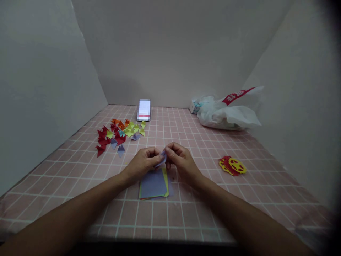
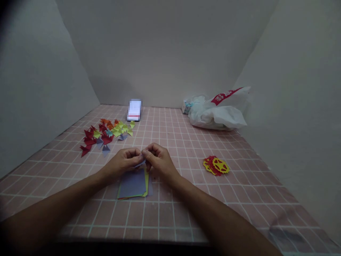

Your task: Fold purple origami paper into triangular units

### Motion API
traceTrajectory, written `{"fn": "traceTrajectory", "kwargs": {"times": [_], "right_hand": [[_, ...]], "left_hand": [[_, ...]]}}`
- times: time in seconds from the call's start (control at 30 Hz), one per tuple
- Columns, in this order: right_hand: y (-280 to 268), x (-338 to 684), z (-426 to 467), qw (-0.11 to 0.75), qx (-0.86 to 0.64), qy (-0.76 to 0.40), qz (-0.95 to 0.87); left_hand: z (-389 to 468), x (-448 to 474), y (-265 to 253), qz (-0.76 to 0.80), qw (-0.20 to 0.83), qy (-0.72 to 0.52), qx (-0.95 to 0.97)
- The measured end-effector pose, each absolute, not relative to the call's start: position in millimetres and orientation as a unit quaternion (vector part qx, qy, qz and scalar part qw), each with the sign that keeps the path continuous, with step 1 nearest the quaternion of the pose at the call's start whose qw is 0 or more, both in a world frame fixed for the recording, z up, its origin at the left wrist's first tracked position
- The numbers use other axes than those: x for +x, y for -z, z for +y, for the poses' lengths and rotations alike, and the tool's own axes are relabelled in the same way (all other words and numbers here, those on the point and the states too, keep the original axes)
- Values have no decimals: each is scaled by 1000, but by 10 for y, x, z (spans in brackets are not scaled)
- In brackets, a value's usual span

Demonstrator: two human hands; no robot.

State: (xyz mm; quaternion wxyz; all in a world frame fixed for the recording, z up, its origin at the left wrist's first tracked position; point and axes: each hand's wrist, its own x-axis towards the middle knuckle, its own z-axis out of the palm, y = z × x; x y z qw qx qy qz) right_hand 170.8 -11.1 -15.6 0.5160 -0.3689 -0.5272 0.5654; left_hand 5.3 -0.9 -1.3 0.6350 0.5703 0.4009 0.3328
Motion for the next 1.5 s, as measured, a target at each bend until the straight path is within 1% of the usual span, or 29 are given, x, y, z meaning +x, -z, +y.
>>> {"fn": "traceTrajectory", "kwargs": {"times": [0.1, 0.27, 0.4, 0.7, 0.97, 1.17, 1.33, 1.5], "right_hand": [[155, 1711, -113, 504, -389, -560, -530], [152, 1717, -112, 519, -411, -537, -522], [142, 1729, -109, 510, -422, -528, -532], [154, 1742, -96, 516, -388, -549, -530], [125, 1746, -103, 494, -415, -501, -578], [119, 1748, -119, 472, -421, -465, -619], [100, 1741, -143, 491, -453, -460, -585], [103, 1746, -117, 500, -438, -484, -569]], "left_hand": [[-5, 53, 28, 386, 644, -323, 576], [8, 50, 36, 384, 647, -323, 574], [3, 49, 14, 391, 652, -325, 563], [0, 57, -48, 422, 636, -339, 550], [6, 27, -27, 398, 643, -344, 556], [14, 23, -11, 395, 620, -335, 590], [51, 8, 31, 366, 622, -355, 594], [88, 2, 57, 366, 616, -364, 595]]}}
